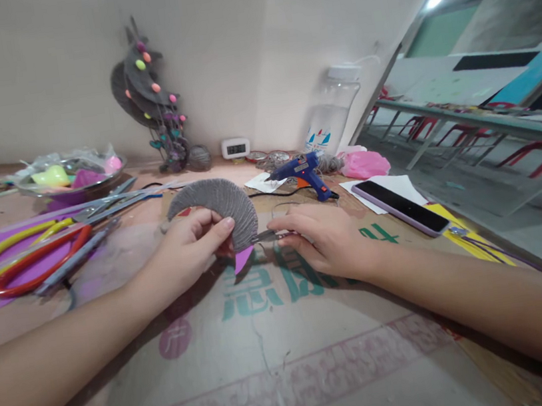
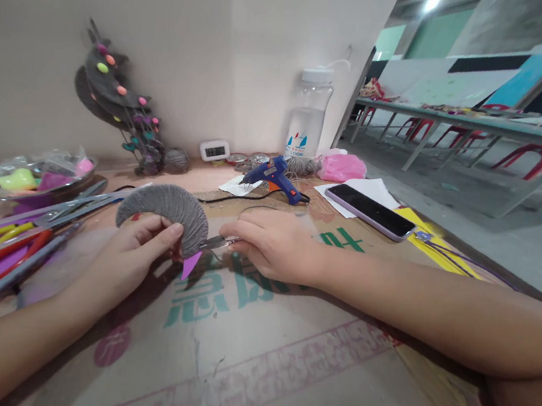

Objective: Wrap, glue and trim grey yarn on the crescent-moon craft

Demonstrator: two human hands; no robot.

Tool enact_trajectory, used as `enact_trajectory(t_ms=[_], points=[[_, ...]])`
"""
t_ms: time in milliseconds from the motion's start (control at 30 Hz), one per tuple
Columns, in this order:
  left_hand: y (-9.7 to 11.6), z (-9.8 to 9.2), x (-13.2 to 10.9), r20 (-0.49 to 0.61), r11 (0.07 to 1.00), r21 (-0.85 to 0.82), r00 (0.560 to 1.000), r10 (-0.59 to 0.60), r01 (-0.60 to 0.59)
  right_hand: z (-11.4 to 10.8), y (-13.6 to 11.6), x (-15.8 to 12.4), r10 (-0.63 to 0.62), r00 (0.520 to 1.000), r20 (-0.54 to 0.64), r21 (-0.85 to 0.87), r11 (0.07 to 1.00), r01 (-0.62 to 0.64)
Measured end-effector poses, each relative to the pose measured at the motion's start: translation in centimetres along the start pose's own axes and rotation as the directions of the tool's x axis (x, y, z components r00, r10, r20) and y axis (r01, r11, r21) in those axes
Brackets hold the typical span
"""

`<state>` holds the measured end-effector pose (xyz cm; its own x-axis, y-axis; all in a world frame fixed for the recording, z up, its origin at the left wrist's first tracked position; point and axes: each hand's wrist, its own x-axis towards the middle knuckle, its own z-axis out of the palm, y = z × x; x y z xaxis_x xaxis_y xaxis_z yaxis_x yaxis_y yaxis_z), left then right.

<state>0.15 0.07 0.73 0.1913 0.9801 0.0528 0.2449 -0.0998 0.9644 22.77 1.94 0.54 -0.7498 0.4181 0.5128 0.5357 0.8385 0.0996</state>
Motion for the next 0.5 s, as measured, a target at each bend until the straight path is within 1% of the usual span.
enact_trajectory(t_ms=[300,400,500], points=[[-0.17,0.06,-0.06,-0.003,0.998,-0.059,1.0,-0.015,0.015,0.08,-0.04,0.09,-0.024,1.0,-0.002,-0.007,1.0,0.024],[-0.09,0.05,-0.05,-0.009,1.0,-0.027,1.0,-0.008,0.008,0.14,-0.05,0.08,-0.009,1.0,-0.007,-0.015,1.0,0.009],[0.06,-0.05,0.04,-0.025,0.998,0.058,0.999,0.024,-0.023,0.22,0.02,-0.05,0.035,0.999,-0.017,0.028,0.999,-0.034]])
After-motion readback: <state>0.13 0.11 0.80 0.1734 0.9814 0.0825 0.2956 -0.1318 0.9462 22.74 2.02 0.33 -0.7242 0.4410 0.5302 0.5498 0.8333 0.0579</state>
